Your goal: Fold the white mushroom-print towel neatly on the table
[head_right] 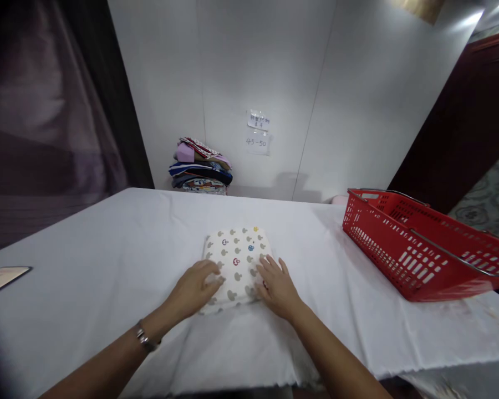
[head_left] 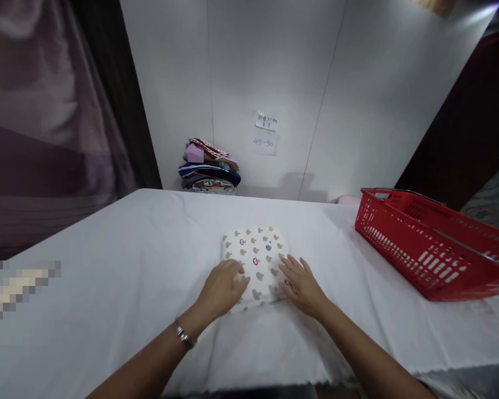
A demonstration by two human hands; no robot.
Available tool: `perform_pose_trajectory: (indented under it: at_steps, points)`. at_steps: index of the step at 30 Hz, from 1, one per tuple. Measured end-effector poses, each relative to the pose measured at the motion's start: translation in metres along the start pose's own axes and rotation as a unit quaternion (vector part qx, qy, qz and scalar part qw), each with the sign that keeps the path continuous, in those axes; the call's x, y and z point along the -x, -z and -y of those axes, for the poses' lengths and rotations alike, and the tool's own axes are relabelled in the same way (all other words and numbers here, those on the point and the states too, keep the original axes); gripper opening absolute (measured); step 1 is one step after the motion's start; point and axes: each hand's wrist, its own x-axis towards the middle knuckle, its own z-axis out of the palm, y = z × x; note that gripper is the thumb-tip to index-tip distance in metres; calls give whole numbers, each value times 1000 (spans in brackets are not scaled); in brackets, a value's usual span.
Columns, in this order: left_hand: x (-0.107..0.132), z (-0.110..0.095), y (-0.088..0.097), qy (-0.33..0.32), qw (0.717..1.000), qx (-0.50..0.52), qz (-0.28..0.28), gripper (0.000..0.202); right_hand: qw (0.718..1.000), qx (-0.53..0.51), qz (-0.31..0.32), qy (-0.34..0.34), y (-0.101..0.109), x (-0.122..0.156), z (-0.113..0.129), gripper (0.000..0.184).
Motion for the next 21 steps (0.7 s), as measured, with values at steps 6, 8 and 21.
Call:
perform_pose_trajectory:
  at_steps: [6, 8, 21]
  points:
    - [-30, 17, -46, 14, 994, -103, 17, 52, 996, -11, 82, -21, -21, -48, 5, 59]
    - [-30, 25, -56, 23, 992, -114, 58, 57, 993, -3, 110, -40, -34, -48, -2, 60]
    - [-115, 60, -71, 110, 981, -159, 14, 67, 994, 0, 105, -37, -41, -41, -6, 57]
